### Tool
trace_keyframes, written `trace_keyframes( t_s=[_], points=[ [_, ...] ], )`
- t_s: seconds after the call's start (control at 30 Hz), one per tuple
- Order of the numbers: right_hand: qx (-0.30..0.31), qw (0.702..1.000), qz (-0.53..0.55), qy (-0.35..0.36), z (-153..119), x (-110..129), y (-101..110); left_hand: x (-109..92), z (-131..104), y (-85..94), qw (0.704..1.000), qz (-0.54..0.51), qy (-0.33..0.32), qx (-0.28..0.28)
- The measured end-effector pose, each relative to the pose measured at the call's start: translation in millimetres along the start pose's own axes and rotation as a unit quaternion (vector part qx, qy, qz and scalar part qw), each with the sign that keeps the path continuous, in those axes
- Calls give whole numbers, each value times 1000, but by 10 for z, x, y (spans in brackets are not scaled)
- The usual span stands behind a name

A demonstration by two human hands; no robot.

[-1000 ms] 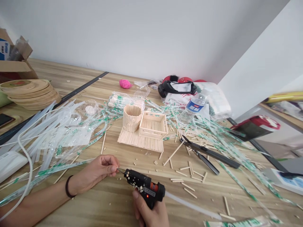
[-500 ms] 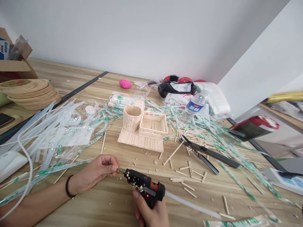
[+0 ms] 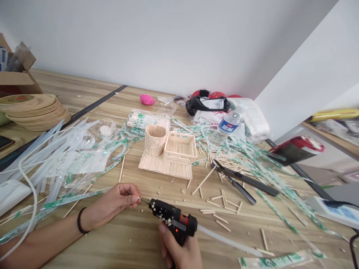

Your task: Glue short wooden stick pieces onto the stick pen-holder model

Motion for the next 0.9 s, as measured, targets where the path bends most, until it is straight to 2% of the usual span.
trace_keyframes(
  t_s=[0.13, 0.27, 0.33, 0.4, 0.47, 0.5, 0.57, 0.7, 0.8, 0.9],
  points=[
    [-59, 994, -84, 39, -77, 79, 199, -9, -13, -1, 1000, 10, 3, -6],
    [-181, 957, -190, 121, -142, 263, 584, -29, -16, -8, 1000, 25, 9, -17],
    [-239, 924, -256, 155, -150, 344, 810, -38, -15, -12, 999, 34, 16, -25],
    [-270, 873, -371, 165, -133, 376, 1004, -46, -15, -17, 998, 42, 23, -30],
    [-268, 825, -477, 144, -97, 330, 1154, -52, -13, -24, 998, 47, 30, -31],
    [-255, 811, -510, 131, -77, 281, 1211, -54, -12, -26, 998, 49, 33, -31],
    [-216, 808, -538, 103, -42, 147, 1292, -58, -10, -27, 997, 52, 36, -32],
    [-162, 822, -543, 57, -31, -141, 1404, -68, -10, -28, 997, 60, 38, -33],
    [-157, 838, -520, 43, -83, -281, 1524, -74, -13, -32, 997, 61, 36, -33],
    [-175, 845, -504, 48, -175, -289, 1671, -72, -15, -31, 997, 63, 35, -26]
  ],
)
Point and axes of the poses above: each hand's wrist, its own z-axis towards the middle knuckle, its own y-axis out of the back of the hand, x = y × z, the point moved 4 cm from there along z, towards the middle knuckle, and after that the axes turned 15 degrees about -z, right-handed, at the moved point
